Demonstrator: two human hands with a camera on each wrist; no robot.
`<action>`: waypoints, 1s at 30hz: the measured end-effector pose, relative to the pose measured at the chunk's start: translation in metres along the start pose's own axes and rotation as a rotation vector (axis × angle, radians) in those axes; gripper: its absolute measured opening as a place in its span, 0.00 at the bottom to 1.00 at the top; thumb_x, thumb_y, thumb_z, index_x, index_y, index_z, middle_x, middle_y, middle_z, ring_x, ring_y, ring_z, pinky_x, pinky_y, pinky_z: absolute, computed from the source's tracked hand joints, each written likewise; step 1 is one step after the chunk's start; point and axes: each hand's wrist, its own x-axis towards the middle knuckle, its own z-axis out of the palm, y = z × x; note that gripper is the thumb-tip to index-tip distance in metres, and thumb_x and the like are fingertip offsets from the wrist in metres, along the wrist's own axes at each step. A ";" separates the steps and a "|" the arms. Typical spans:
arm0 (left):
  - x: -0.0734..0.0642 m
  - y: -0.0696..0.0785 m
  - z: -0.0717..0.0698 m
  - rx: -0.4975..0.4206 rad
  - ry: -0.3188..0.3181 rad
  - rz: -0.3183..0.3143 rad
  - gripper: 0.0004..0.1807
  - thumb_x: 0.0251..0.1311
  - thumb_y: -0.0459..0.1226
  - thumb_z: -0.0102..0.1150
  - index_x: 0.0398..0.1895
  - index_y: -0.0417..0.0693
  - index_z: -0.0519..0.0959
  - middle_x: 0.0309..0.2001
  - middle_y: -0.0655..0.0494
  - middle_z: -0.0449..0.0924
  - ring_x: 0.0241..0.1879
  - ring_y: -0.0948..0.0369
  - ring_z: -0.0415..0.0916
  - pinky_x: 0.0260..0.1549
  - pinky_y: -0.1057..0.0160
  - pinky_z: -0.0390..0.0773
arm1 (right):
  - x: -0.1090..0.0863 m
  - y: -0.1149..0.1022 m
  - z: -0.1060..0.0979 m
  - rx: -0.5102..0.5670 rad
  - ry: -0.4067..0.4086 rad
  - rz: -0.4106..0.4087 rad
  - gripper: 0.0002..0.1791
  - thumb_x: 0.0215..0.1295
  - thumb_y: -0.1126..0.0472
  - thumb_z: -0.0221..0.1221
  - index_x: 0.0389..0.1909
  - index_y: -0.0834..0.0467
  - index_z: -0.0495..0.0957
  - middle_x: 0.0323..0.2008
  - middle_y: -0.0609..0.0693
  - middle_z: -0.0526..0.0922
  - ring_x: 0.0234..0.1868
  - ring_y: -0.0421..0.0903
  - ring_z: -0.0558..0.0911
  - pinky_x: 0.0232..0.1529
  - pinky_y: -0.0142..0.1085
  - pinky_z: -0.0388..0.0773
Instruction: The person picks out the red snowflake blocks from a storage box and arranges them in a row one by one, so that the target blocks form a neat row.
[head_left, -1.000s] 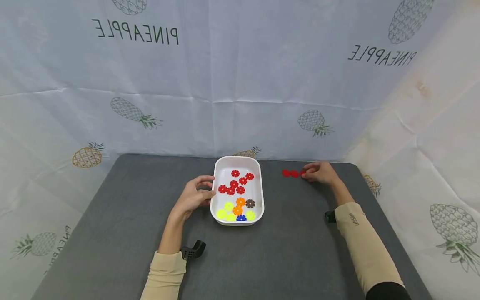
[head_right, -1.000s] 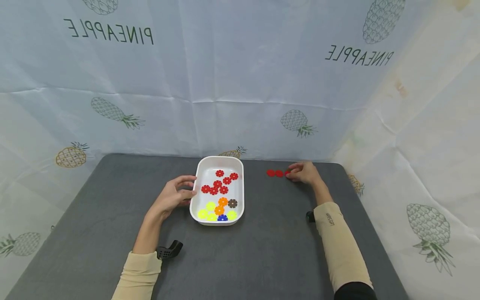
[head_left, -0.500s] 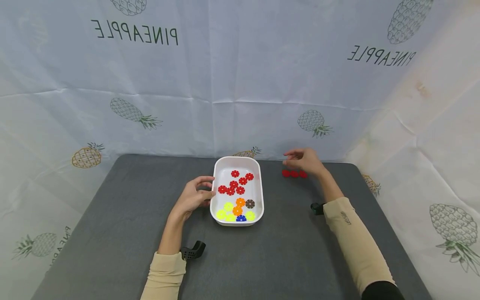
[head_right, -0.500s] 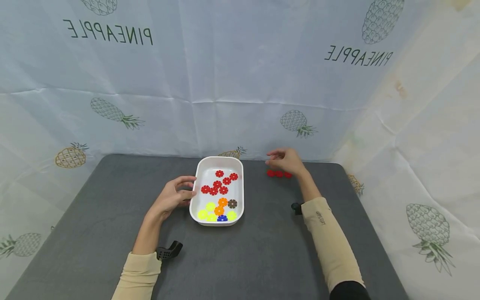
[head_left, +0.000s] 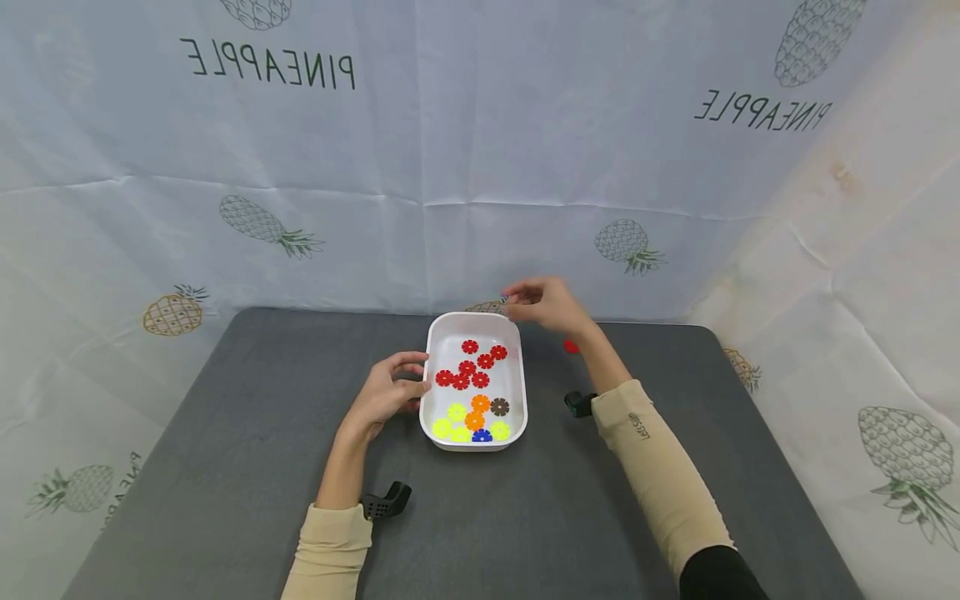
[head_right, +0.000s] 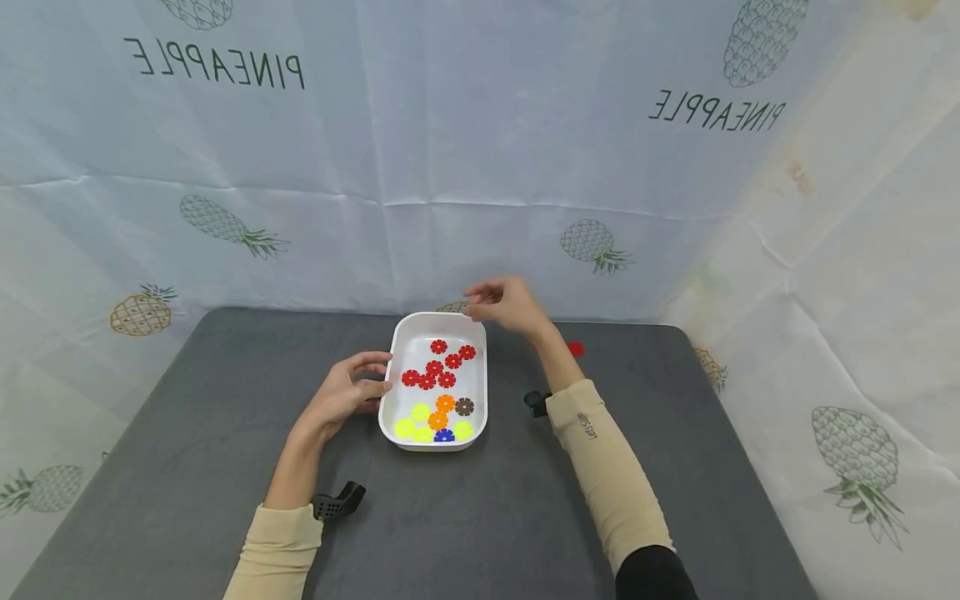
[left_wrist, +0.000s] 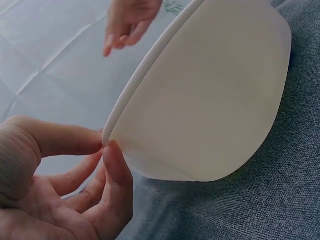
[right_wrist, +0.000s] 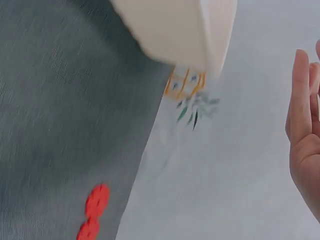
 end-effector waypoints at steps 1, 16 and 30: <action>0.000 0.000 0.000 -0.001 -0.001 0.001 0.29 0.68 0.32 0.67 0.72 0.44 0.76 0.57 0.41 0.77 0.41 0.52 0.84 0.37 0.61 0.87 | 0.003 -0.002 0.005 0.011 -0.009 -0.005 0.19 0.70 0.64 0.70 0.59 0.65 0.85 0.44 0.59 0.87 0.42 0.49 0.89 0.56 0.57 0.88; -0.002 0.002 -0.001 0.000 -0.014 0.012 0.30 0.70 0.33 0.66 0.74 0.41 0.74 0.60 0.37 0.75 0.42 0.51 0.84 0.37 0.62 0.88 | 0.037 -0.012 0.065 0.045 -0.114 0.125 0.17 0.70 0.62 0.71 0.57 0.64 0.87 0.45 0.60 0.90 0.54 0.69 0.88 0.61 0.55 0.87; 0.000 0.001 0.000 -0.002 -0.015 0.009 0.29 0.70 0.33 0.66 0.74 0.42 0.74 0.60 0.38 0.75 0.42 0.53 0.84 0.38 0.62 0.88 | 0.045 0.007 0.089 0.007 -0.151 0.377 0.15 0.68 0.57 0.74 0.53 0.57 0.91 0.53 0.58 0.91 0.55 0.59 0.88 0.63 0.51 0.86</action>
